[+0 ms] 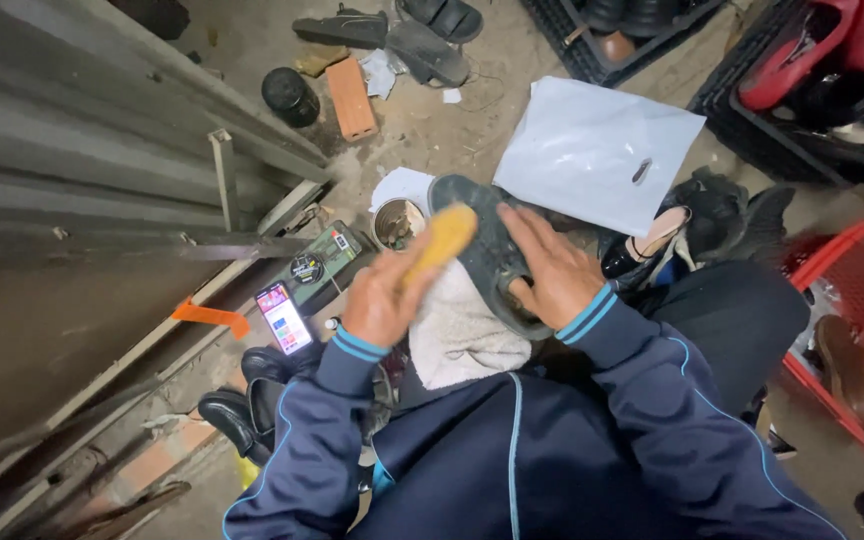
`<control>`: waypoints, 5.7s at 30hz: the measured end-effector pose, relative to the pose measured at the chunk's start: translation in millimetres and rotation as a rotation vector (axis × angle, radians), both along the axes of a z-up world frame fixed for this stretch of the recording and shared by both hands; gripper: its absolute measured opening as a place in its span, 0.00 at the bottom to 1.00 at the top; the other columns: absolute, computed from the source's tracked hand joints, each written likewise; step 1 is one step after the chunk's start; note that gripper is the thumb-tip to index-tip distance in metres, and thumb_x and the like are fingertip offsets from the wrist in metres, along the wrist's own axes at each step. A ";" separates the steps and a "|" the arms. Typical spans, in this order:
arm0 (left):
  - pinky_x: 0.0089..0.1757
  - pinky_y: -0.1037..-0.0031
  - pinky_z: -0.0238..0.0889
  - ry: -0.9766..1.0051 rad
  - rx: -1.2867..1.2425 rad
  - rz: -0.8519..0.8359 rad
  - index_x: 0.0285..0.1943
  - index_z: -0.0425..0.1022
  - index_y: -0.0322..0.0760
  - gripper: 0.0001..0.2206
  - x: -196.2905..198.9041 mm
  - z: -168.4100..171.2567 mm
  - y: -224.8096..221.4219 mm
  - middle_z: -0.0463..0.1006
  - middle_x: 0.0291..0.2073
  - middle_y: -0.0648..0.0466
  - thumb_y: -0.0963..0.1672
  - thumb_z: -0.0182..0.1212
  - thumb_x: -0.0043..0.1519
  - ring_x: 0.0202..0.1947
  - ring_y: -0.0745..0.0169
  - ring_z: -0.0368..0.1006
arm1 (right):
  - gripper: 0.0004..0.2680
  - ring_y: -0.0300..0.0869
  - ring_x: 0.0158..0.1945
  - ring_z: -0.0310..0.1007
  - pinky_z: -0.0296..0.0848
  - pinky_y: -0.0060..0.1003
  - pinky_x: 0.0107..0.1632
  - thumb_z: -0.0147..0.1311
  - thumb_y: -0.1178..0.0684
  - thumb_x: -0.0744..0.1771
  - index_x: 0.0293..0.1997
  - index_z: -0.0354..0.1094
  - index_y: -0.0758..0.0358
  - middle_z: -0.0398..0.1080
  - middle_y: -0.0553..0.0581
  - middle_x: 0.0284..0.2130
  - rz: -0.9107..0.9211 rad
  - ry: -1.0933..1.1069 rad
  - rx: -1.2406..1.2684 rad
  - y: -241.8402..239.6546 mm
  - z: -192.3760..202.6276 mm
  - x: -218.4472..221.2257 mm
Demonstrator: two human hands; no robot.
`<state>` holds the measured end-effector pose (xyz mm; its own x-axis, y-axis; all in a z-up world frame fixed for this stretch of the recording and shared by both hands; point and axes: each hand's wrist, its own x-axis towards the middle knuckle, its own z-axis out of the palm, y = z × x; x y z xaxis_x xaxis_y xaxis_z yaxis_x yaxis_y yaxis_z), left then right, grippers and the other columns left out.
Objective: Cleaning a shoe with a brush and then using a handheld power tool to sand or buff the sole.
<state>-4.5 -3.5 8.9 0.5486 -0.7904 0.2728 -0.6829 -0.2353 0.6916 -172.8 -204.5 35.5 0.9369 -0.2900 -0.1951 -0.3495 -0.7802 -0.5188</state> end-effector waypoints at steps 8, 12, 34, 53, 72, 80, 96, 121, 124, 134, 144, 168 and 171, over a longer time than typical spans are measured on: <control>0.38 0.55 0.73 0.086 -0.003 0.038 0.67 0.75 0.48 0.22 -8.2 2.9 9.6 0.81 0.33 0.42 0.46 0.67 0.62 0.35 0.38 0.80 | 0.15 0.49 0.45 0.79 0.80 0.41 0.37 0.47 0.46 0.70 0.62 0.71 0.53 0.75 0.53 0.54 0.073 -0.471 -0.452 -1.1 -40.6 -5.1; 0.40 0.55 0.73 0.110 -0.039 0.054 0.65 0.76 0.44 0.20 -11.0 16.8 5.5 0.81 0.36 0.38 0.44 0.67 0.62 0.38 0.34 0.80 | 0.14 0.47 0.48 0.76 0.79 0.39 0.42 0.53 0.45 0.69 0.58 0.74 0.54 0.75 0.52 0.52 0.133 -0.572 -0.548 2.3 -49.9 -7.1; 0.31 0.55 0.71 0.050 -0.137 -0.025 0.66 0.76 0.49 0.20 -14.0 -16.3 21.9 0.77 0.30 0.45 0.46 0.67 0.63 0.29 0.40 0.78 | 0.09 0.46 0.40 0.79 0.80 0.39 0.40 0.54 0.49 0.69 0.53 0.75 0.55 0.76 0.50 0.44 -0.050 -0.566 -0.424 -0.7 -56.4 -16.1; 0.35 0.61 0.74 -0.028 -0.033 -0.014 0.65 0.76 0.55 0.21 -13.5 14.8 6.2 0.79 0.32 0.54 0.51 0.67 0.61 0.34 0.47 0.80 | 0.11 0.60 0.50 0.77 0.79 0.55 0.48 0.49 0.57 0.70 0.59 0.72 0.60 0.77 0.59 0.50 -0.121 -0.545 0.135 -3.9 -27.3 -15.1; 0.34 0.62 0.73 0.221 -0.118 -0.201 0.47 0.84 0.45 0.11 -29.9 -15.8 10.7 0.81 0.32 0.51 0.50 0.67 0.62 0.29 0.46 0.78 | 0.11 0.54 0.37 0.79 0.78 0.53 0.41 0.50 0.51 0.72 0.61 0.72 0.60 0.77 0.70 0.35 -0.470 -0.499 0.658 -26.3 -63.5 -16.2; 0.29 0.61 0.71 0.007 -0.066 -0.076 0.65 0.77 0.55 0.19 -12.0 11.8 3.7 0.75 0.28 0.52 0.48 0.65 0.63 0.24 0.44 0.76 | 0.11 0.54 0.49 0.77 0.74 0.60 0.53 0.48 0.54 0.72 0.62 0.71 0.61 0.77 0.69 0.47 -0.388 -0.471 0.589 -19.0 -58.0 -21.4; 0.43 0.51 0.71 0.186 -0.195 0.160 0.68 0.73 0.47 0.20 15.6 13.1 -14.0 0.81 0.43 0.36 0.44 0.67 0.65 0.45 0.32 0.79 | 0.13 0.67 0.54 0.73 0.72 0.69 0.55 0.43 0.60 0.71 0.62 0.71 0.62 0.75 0.69 0.53 -0.085 -0.539 0.281 -2.9 -24.6 -18.0; 0.60 0.43 0.62 0.483 -0.107 0.287 0.80 0.51 0.42 0.41 -1.3 -4.6 -14.4 0.61 0.69 0.29 0.47 0.74 0.60 0.66 0.26 0.61 | 0.10 0.42 0.30 0.72 0.72 0.35 0.31 0.63 0.36 0.66 0.34 0.67 0.44 0.62 0.42 0.23 -0.311 -0.296 -0.613 21.0 -47.4 -60.5; 0.57 0.50 0.69 0.620 -0.108 0.261 0.80 0.51 0.42 0.40 -2.4 -4.8 -15.1 0.59 0.71 0.30 0.44 0.72 0.61 0.67 0.29 0.61 | 0.11 0.45 0.27 0.77 0.74 0.41 0.29 0.64 0.35 0.65 0.31 0.71 0.47 0.71 0.42 0.19 -0.436 -0.183 -0.405 31.1 -41.3 -69.4; 0.33 0.75 0.71 0.652 -0.168 0.252 0.80 0.51 0.48 0.38 -28.6 2.7 5.7 0.79 0.56 0.39 0.44 0.70 0.62 0.32 0.65 0.74 | 0.18 0.51 0.69 0.59 0.55 0.60 0.70 0.54 0.54 0.69 0.65 0.64 0.76 0.65 0.70 0.62 -0.912 -0.315 1.224 38.7 -57.8 -76.9; 0.23 0.78 0.71 0.833 -0.357 0.226 0.75 0.58 0.45 0.34 -13.2 -39.9 10.5 0.82 0.38 0.46 0.44 0.71 0.59 0.19 0.64 0.75 | 0.08 0.42 0.42 0.68 0.73 0.44 0.52 0.59 0.65 0.65 0.48 0.73 0.75 0.68 0.57 0.34 -0.740 -0.577 1.300 32.1 -158.7 -81.4; 0.11 0.78 0.57 0.913 -0.526 0.317 0.64 0.68 0.43 0.19 9.5 -21.5 6.5 0.71 0.15 0.52 0.39 0.65 0.63 0.07 0.67 0.61 | 0.08 0.43 0.47 0.77 0.73 0.42 0.59 0.55 0.54 0.69 0.44 0.77 0.68 0.78 0.59 0.37 -0.715 -0.354 1.851 29.3 -4.6 19.2; 0.10 0.79 0.57 0.917 -0.525 0.327 0.63 0.69 0.41 0.18 11.2 -18.7 3.4 0.68 0.12 0.51 0.39 0.63 0.64 0.06 0.65 0.59 | 0.08 0.41 0.46 0.77 0.73 0.43 0.60 0.57 0.53 0.69 0.43 0.78 0.67 0.78 0.57 0.37 -0.701 -0.349 1.853 35.0 7.8 29.8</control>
